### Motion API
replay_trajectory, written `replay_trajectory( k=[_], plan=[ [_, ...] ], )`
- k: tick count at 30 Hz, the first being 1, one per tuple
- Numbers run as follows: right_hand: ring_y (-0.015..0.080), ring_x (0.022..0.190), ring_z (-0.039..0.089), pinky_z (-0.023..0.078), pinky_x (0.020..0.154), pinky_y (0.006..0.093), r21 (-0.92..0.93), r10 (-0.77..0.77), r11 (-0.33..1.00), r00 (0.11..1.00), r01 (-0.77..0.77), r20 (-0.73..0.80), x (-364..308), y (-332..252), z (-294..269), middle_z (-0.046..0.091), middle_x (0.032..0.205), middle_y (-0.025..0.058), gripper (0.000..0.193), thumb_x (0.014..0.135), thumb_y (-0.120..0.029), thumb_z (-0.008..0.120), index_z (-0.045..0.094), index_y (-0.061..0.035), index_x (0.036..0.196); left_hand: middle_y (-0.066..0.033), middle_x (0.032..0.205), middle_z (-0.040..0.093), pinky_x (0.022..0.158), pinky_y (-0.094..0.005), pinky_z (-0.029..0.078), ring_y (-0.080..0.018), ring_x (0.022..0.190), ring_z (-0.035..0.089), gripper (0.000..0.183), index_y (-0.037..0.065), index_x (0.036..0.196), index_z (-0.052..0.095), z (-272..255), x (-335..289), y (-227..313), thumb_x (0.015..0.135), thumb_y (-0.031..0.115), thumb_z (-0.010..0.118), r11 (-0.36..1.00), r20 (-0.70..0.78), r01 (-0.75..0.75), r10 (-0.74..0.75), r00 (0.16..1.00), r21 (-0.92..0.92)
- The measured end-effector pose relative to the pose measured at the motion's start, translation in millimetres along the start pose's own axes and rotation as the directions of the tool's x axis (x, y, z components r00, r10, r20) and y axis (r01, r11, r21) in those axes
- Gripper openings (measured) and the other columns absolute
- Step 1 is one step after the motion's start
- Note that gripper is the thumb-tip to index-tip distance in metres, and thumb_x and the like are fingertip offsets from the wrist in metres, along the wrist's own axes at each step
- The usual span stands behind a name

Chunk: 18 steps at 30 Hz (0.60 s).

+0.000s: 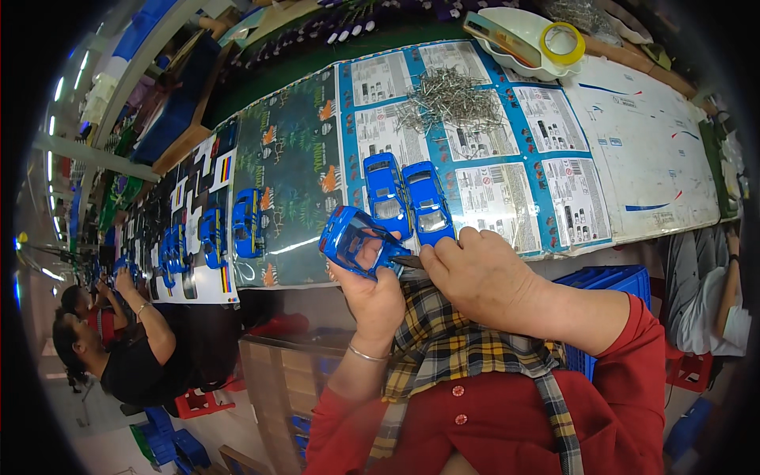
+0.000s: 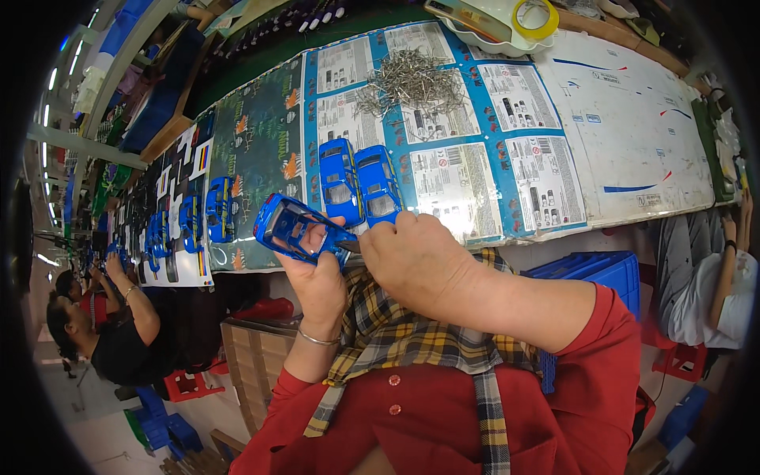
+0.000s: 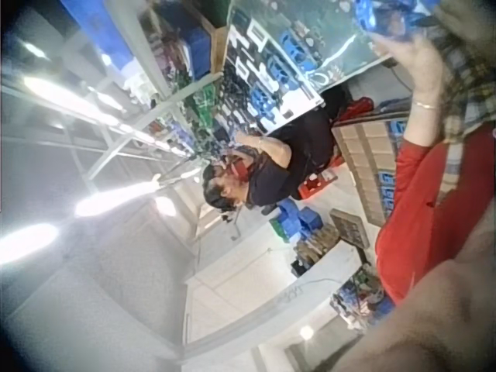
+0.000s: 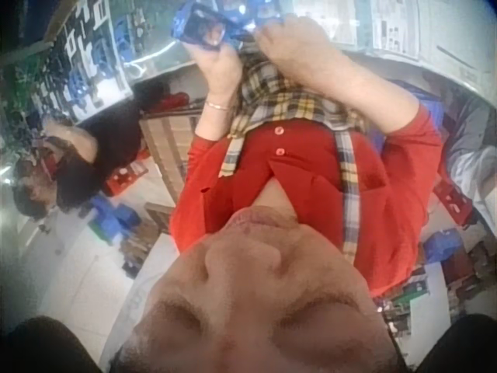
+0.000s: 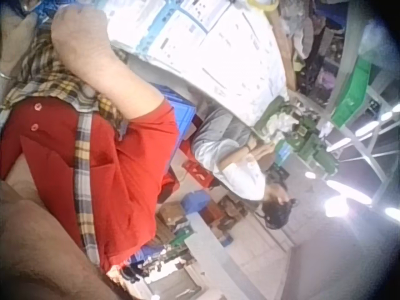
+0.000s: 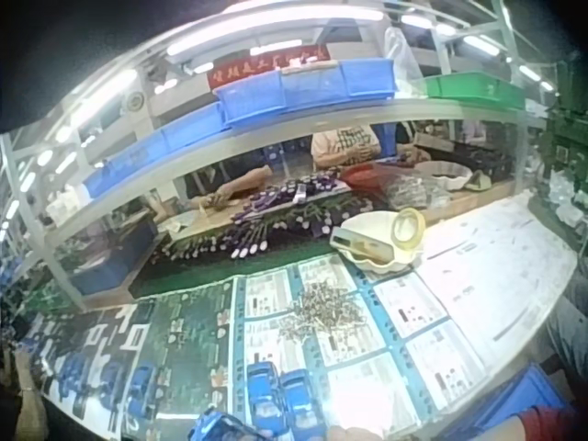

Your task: The person trims excess plastic from toy car bodies using pliers and arranges the car bodies on the table.

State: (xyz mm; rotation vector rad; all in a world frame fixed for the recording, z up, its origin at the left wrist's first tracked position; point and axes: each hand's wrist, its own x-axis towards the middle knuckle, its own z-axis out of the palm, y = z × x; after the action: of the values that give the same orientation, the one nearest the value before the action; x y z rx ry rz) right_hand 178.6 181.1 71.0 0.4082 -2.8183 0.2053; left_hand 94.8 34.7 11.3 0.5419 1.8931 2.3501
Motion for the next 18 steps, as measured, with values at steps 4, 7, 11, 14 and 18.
replay_trajectory(
  k=[4, 7, 11, 14, 18],
  plan=[
    [0.0216, 0.068, 0.058, 0.049, 0.056, 0.0322, 0.087, 0.041, 0.995, 0.999, -0.040, -0.003, -4.2, 3.1, 4.9, 0.055, 0.079, 0.0071, 0.026, 0.069, -0.014, 0.064, 0.059, -0.0034, 0.092, -0.0161, 0.114, 0.051, 0.091, -0.0368, 0.049, -0.0251, 0.102, 0.060, 0.074, 0.007, 0.136, 0.027, 0.9, 2.5, 3.8, 0.068, -0.020, 0.030, 0.997, 0.025, 0.039, -0.037, 0.999, -0.073],
    [0.0227, 0.069, 0.058, 0.049, 0.056, 0.0335, 0.127, 0.056, 0.990, 0.998, -0.057, 0.010, -5.6, 3.4, 9.0, 0.055, 0.080, 0.0071, 0.030, 0.068, -0.013, 0.065, 0.058, -0.0033, 0.096, -0.0158, 0.114, 0.051, 0.091, -0.0368, 0.049, -0.0249, 0.102, 0.060, 0.072, 0.006, 0.135, 0.028, 0.3, 4.0, 4.2, 0.068, -0.020, 0.031, 0.991, 0.023, 0.056, -0.054, 0.998, -0.121],
    [0.0260, 0.074, 0.057, 0.048, 0.065, 0.0359, 0.236, 0.142, 0.959, 0.987, -0.155, 0.072, -4.0, 0.9, 11.2, 0.055, 0.085, 0.0084, 0.044, 0.072, -0.012, 0.070, 0.058, -0.0021, 0.113, -0.0152, 0.113, 0.051, 0.090, -0.0354, 0.050, -0.0247, 0.101, 0.061, 0.070, 0.005, 0.133, 0.031, -3.8, 12.0, 14.8, 0.068, -0.020, 0.032, 0.987, 0.012, 0.125, -0.125, 0.992, -0.105],
    [0.0278, 0.078, 0.058, 0.049, 0.068, 0.0380, 0.306, 0.176, 0.933, 0.982, -0.187, 0.066, -1.9, 2.3, 6.9, 0.056, 0.087, 0.0099, 0.039, 0.075, -0.016, 0.071, 0.058, -0.0029, 0.110, -0.0133, 0.114, 0.051, 0.090, -0.0358, 0.049, -0.0227, 0.103, 0.059, 0.066, 0.006, 0.136, 0.030, -13.7, 23.0, 19.6, 0.075, -0.018, 0.038, 0.958, 0.063, 0.199, -0.190, 0.980, -0.204],
    [0.0320, 0.084, 0.058, 0.048, 0.074, 0.0418, 0.427, 0.267, 0.869, 0.964, -0.250, 0.022, -11.8, 8.0, 8.9, 0.058, 0.092, 0.0126, 0.040, 0.076, -0.016, 0.072, 0.059, -0.0026, 0.112, -0.0098, 0.128, 0.045, 0.100, -0.0325, 0.036, -0.0156, 0.114, 0.043, 0.071, 0.005, 0.149, 0.019, -55.4, 53.4, 4.3, 0.087, 0.000, 0.053, 0.984, 0.012, 0.066, -0.064, 0.998, -0.168]
  ],
)
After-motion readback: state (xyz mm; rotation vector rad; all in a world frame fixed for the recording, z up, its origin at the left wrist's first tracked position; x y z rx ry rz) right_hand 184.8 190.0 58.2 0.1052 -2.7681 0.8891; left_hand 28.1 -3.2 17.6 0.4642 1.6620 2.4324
